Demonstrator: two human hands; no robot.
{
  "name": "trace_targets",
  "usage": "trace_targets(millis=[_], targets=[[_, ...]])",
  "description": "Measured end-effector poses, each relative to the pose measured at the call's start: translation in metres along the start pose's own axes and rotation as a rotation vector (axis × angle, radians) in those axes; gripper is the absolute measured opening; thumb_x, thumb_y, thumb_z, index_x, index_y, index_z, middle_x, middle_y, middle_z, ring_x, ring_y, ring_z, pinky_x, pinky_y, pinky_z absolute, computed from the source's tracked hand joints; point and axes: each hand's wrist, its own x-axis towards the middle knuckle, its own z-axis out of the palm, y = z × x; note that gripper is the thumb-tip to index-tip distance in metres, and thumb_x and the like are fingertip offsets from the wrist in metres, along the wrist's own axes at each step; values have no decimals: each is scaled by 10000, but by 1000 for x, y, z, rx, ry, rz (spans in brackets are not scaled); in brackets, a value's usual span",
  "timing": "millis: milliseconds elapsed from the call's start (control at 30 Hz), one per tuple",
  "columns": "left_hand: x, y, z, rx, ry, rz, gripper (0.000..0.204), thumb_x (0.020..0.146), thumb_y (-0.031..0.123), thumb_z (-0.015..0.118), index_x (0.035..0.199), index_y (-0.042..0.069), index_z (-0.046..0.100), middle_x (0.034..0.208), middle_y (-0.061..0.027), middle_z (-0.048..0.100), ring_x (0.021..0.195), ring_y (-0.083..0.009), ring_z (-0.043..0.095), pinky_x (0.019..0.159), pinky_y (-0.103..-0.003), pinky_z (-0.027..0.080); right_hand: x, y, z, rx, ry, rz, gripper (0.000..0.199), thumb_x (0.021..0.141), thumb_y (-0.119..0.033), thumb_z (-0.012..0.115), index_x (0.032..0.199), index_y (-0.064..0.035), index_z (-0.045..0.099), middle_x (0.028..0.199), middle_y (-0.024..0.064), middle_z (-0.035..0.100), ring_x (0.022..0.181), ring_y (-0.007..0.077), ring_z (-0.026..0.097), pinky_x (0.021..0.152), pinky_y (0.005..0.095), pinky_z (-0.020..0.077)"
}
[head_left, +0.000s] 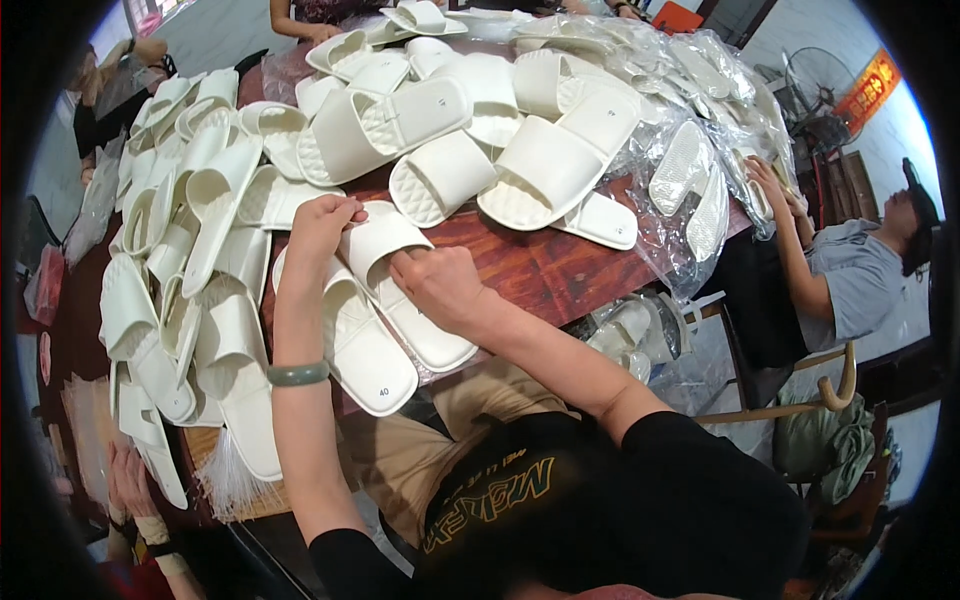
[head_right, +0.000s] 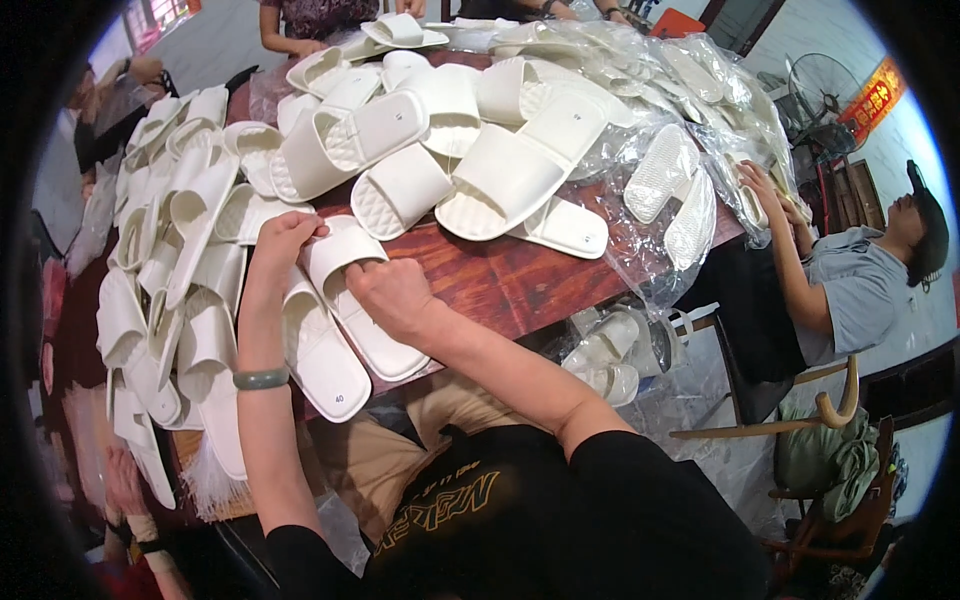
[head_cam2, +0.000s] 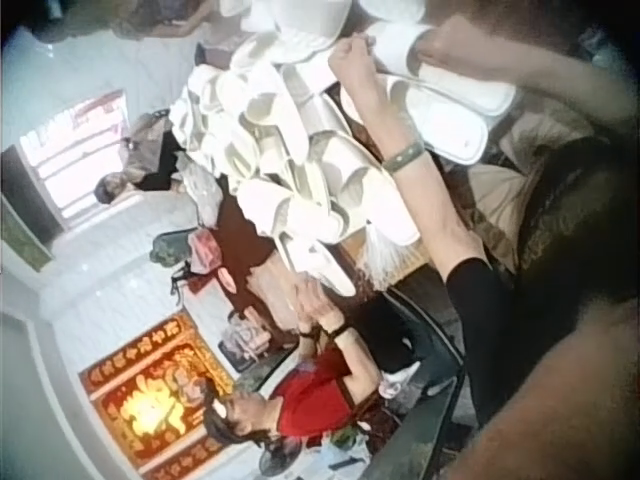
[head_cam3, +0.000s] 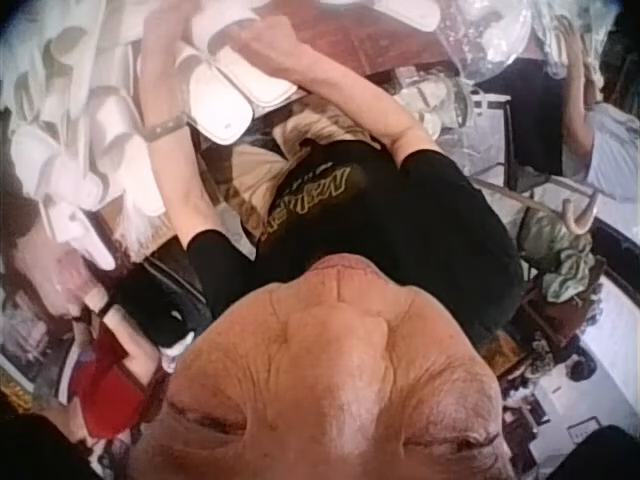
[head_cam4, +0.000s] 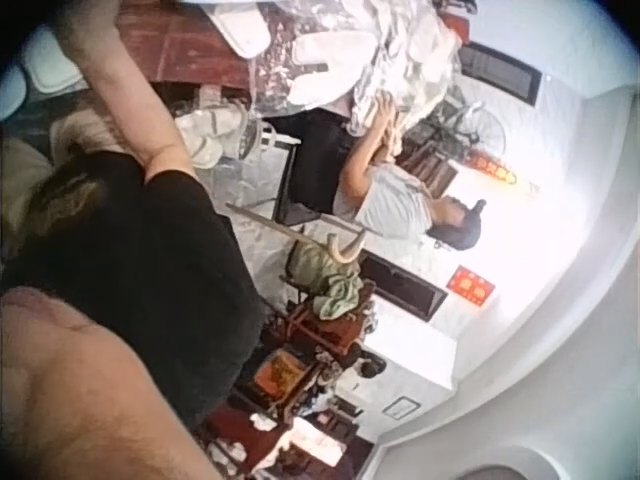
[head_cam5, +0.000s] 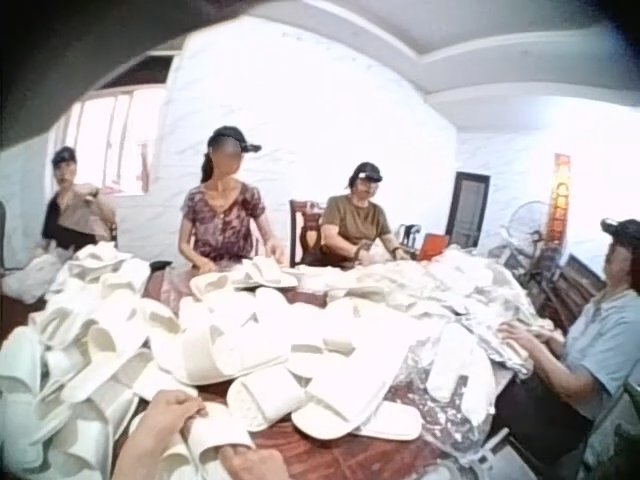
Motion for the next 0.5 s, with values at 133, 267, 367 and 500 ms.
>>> trace_targets(millis=[133,267,367,500], targets=[[-9,9,-4,-30,86,176,171,883,151,559,873,0,637,786,-26,636,671,-66,504,620,-196,387,0,0,-22,117,27,-2,111,833,-170,592,789,-69,603,605,78,587,529,247,604,456,348,461],[-26,22,-8,-104,156,270,162,907,123,536,913,-21,612,806,-24,610,711,-70,479,667,-201,399,32,2,-44,356,345,-102,86,819,-96,611,871,-27,610,646,107,556,580,277,563,522,368,452],[-30,26,-9,-195,92,432,143,924,105,520,905,-12,601,794,-12,601,700,-66,480,649,-194,397,74,-1,-32,497,387,-86,106,830,-92,594,881,0,602,719,148,589,627,308,578,541,348,460],[-30,23,-7,-152,113,480,135,931,94,509,925,-16,588,808,-11,599,691,-54,483,626,-192,400,91,2,-3,1101,-25,94,182,863,-68,577,1009,42,583,893,109,647,770,191,627,660,265,485]])
